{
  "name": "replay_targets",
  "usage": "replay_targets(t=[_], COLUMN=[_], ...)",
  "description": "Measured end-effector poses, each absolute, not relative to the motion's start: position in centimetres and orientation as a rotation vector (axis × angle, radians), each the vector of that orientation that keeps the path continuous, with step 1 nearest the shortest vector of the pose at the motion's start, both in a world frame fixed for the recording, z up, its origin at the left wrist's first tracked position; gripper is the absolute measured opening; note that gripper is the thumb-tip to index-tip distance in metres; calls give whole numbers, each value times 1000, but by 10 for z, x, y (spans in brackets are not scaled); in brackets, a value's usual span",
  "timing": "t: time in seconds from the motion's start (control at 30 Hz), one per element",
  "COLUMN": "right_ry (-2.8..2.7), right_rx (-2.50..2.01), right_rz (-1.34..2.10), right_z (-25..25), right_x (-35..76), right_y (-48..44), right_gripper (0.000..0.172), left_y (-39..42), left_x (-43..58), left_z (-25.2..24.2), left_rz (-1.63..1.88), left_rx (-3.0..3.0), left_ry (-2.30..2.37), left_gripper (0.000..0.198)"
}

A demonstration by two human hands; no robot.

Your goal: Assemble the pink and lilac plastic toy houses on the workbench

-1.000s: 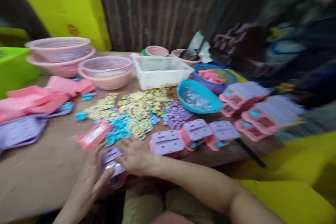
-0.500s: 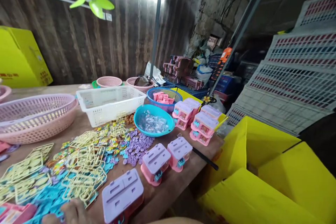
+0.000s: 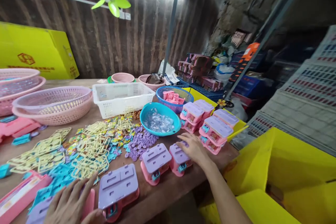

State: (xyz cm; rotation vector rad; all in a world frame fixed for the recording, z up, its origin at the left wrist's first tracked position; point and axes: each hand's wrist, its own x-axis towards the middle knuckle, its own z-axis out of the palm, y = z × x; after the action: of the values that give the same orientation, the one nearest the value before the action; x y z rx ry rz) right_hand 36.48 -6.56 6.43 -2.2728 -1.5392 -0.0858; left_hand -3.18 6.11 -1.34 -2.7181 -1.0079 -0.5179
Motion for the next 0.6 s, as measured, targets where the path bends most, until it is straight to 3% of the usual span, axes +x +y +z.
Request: replay_targets(t=[0.13,0.33,0.6], right_ry=[-1554,-1659,-1654], right_rx=[-2320,-2246,-2224], right_rz=[-113,-86,-89], right_z=[37,38,33], right_x=[359,342,348], right_y=[-74,-59,-57], right_gripper=[35,38,40], left_y=[43,33,28], left_x=[-13,6,124], left_z=[13,37,61], left_rz=[-290,-82,-33], left_rx=[-2822,-2856,-3099], left_ry=[-1120,-1345,-1157], left_gripper=[63,65,93])
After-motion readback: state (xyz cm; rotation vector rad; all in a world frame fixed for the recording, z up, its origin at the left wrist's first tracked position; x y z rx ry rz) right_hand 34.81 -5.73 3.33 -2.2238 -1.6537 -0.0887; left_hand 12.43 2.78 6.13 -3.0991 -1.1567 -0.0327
